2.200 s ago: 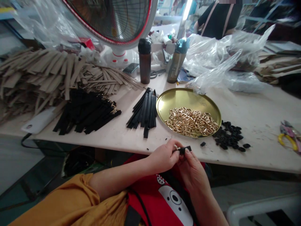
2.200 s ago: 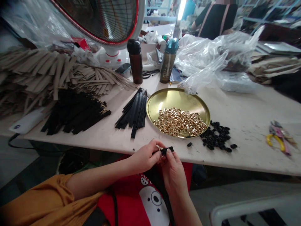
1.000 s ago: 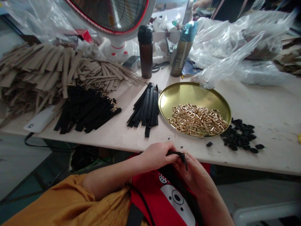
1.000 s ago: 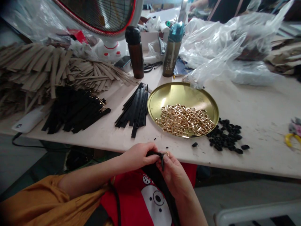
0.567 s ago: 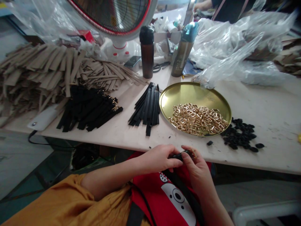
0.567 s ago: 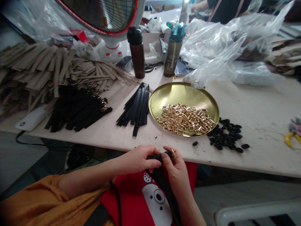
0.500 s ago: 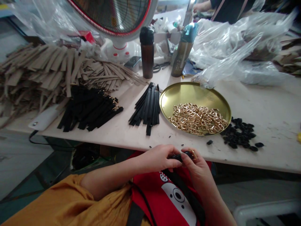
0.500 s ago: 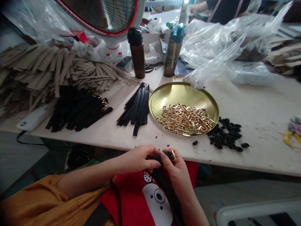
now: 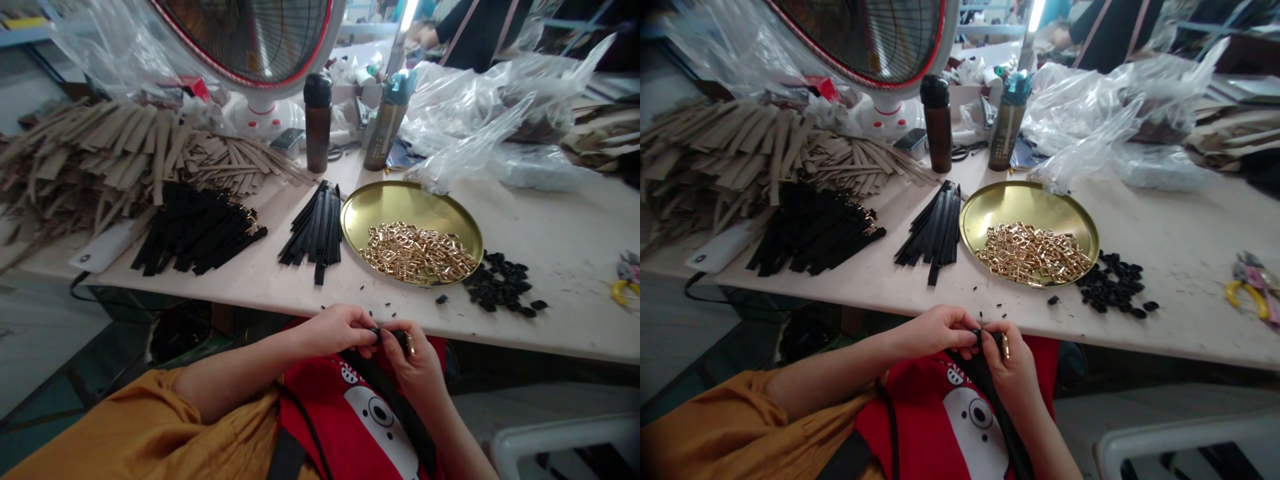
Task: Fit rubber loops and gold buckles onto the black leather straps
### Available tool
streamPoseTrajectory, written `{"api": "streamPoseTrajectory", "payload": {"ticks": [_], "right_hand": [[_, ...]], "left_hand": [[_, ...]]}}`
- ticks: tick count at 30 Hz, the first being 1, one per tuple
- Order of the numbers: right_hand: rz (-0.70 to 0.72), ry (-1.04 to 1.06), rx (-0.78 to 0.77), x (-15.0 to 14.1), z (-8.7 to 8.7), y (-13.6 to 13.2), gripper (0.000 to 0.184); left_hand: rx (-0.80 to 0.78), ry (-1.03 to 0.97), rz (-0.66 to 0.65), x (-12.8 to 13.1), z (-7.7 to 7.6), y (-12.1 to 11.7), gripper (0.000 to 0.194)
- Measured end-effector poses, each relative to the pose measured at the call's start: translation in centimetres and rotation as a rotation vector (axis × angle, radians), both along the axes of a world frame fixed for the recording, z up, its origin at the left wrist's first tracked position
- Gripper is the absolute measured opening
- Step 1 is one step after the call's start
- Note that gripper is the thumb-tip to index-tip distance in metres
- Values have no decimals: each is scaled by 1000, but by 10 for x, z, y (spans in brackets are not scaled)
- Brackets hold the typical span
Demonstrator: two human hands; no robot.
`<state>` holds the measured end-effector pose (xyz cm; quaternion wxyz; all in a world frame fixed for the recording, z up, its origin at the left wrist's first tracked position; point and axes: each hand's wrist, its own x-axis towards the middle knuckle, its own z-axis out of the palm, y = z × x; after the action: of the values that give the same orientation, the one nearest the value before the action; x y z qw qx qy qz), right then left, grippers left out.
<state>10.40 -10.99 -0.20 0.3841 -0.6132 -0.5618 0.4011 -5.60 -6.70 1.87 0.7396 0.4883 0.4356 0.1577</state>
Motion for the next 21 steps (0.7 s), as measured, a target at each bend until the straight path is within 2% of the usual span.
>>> {"api": "streamPoseTrajectory", "payload": {"ticks": [8, 12, 14, 18, 21], "right_hand": [[241, -31, -83, 13, 0, -7, 10], [301, 22, -118, 15, -2, -9, 9], [288, 93, -152, 15, -3, -10, 11], [157, 198, -190, 14, -7, -11, 23], [148, 312, -300, 15, -6, -12, 32]], "left_hand": [[112, 105, -104, -1, -2, -11, 24], [127, 122, -167, -1, 0, -16, 24], [167, 150, -185, -1, 1, -16, 24], [350, 232, -239, -1, 8, -14, 24], [439, 231, -257, -1, 15, -16, 28]]}}
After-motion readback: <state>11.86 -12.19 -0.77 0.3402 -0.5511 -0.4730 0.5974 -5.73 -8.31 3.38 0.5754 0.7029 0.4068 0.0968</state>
